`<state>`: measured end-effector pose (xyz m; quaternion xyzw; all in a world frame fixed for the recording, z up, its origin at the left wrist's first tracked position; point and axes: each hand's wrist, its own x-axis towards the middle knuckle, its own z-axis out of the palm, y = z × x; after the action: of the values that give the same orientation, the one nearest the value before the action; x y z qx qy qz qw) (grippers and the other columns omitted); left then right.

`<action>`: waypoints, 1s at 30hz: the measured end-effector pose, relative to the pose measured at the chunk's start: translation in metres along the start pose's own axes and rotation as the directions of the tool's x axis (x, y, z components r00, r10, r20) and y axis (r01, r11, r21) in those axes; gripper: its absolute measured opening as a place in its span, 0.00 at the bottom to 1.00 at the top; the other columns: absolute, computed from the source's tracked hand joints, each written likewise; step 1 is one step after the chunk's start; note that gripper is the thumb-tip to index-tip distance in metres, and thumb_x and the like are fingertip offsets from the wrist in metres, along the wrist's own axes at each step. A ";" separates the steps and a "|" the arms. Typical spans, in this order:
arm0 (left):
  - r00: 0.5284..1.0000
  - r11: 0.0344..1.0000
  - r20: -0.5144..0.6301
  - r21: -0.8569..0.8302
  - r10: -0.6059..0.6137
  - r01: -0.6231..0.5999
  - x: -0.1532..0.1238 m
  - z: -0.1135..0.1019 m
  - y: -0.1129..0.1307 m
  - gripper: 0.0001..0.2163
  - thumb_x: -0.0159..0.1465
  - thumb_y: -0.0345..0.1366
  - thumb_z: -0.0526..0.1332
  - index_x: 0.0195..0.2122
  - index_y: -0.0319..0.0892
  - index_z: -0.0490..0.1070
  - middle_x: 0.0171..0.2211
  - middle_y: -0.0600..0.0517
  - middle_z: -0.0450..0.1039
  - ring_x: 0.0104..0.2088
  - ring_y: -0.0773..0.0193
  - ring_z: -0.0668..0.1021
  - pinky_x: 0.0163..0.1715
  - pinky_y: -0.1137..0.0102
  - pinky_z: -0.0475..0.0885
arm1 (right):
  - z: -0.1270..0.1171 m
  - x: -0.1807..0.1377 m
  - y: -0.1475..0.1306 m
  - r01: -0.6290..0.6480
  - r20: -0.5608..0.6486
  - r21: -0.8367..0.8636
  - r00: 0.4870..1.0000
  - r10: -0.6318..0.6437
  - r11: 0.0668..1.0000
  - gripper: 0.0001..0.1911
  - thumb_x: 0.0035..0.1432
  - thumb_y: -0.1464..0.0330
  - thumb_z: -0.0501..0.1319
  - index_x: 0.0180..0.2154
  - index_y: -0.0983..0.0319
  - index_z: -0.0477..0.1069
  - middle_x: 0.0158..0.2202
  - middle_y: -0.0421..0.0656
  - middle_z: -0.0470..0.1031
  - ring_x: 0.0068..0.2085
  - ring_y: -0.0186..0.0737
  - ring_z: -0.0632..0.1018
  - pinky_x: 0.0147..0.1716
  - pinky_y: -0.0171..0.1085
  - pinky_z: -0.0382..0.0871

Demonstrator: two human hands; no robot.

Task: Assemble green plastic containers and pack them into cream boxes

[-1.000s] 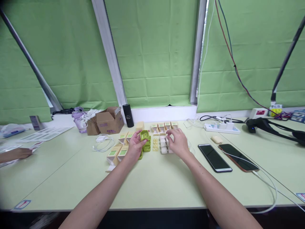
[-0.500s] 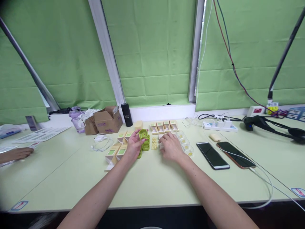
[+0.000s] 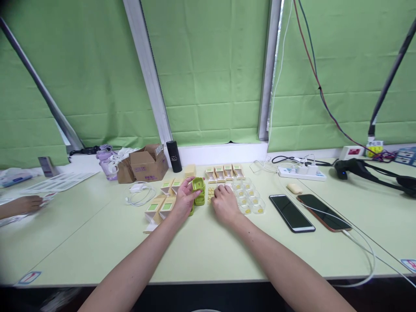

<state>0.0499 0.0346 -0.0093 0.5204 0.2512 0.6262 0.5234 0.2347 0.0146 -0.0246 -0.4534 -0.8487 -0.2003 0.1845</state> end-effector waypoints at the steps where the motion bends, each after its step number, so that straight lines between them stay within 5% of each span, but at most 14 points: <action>1: 1.000 1.000 0.003 0.001 -0.003 0.003 0.000 0.000 0.000 0.31 0.50 0.35 0.80 0.52 0.48 0.69 0.51 0.47 0.81 0.44 0.57 0.84 0.46 0.61 0.78 | 0.001 0.000 0.000 0.001 -0.002 -0.001 1.000 -0.001 1.000 0.10 0.62 0.76 0.62 0.37 0.62 0.84 0.41 0.55 0.79 0.51 0.58 0.70 0.50 0.51 0.60; 12: 1.000 0.999 0.012 0.032 -0.015 0.015 -0.003 0.001 0.002 0.31 0.48 0.33 0.79 0.52 0.46 0.68 0.51 0.46 0.82 0.41 0.59 0.83 0.41 0.66 0.77 | 0.004 0.000 -0.007 -0.020 -0.001 0.005 1.000 0.020 1.000 0.10 0.61 0.76 0.62 0.39 0.62 0.82 0.40 0.55 0.81 0.49 0.56 0.71 0.51 0.51 0.60; 18: 1.000 0.994 -0.016 0.105 0.009 -0.007 -0.004 0.002 0.006 0.28 0.48 0.34 0.79 0.49 0.43 0.70 0.52 0.43 0.82 0.45 0.55 0.84 0.43 0.65 0.77 | -0.002 -0.005 -0.005 -0.143 -0.112 0.307 0.976 0.185 0.941 0.08 0.54 0.77 0.63 0.33 0.60 0.78 0.34 0.50 0.80 0.43 0.52 0.75 0.47 0.47 0.64; 21: 0.999 0.988 -0.027 0.155 0.022 -0.017 -0.005 0.002 0.007 0.28 0.49 0.33 0.78 0.50 0.43 0.71 0.51 0.43 0.82 0.47 0.53 0.84 0.44 0.64 0.77 | -0.003 -0.006 0.000 -0.187 -0.159 0.589 0.927 0.340 0.786 0.07 0.57 0.74 0.62 0.31 0.59 0.77 0.36 0.47 0.81 0.42 0.50 0.77 0.46 0.46 0.67; 25: 0.995 0.952 -0.046 0.297 0.093 -0.075 -0.005 0.001 0.005 0.24 0.51 0.30 0.75 0.49 0.44 0.73 0.50 0.45 0.81 0.51 0.53 0.82 0.47 0.64 0.75 | 0.000 -0.003 0.008 -0.144 -0.077 0.909 0.863 0.499 0.391 0.06 0.58 0.64 0.65 0.31 0.58 0.74 0.32 0.44 0.80 0.35 0.46 0.78 0.36 0.43 0.70; 28: 0.988 0.906 -0.034 0.404 0.152 -0.125 -0.004 0.002 0.004 0.21 0.53 0.27 0.72 0.49 0.44 0.74 0.49 0.47 0.81 0.52 0.54 0.81 0.47 0.65 0.74 | 0.000 0.000 0.010 -0.082 0.026 0.993 0.845 0.535 0.081 0.14 0.54 0.58 0.71 0.37 0.57 0.73 0.31 0.42 0.79 0.31 0.43 0.77 0.31 0.40 0.70; 30: 0.985 0.880 -0.012 0.452 0.170 -0.147 -0.005 0.004 0.004 0.21 0.54 0.26 0.71 0.49 0.44 0.74 0.49 0.47 0.80 0.52 0.54 0.81 0.48 0.64 0.74 | -0.001 0.002 0.009 -0.043 0.056 0.998 0.835 0.547 -0.038 0.18 0.52 0.57 0.72 0.41 0.57 0.72 0.31 0.41 0.78 0.32 0.42 0.78 0.31 0.39 0.70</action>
<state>0.0514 0.0279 -0.0067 0.6297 0.3589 0.6050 0.3295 0.2415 0.0196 -0.0210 -0.3270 -0.5710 0.4052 0.6346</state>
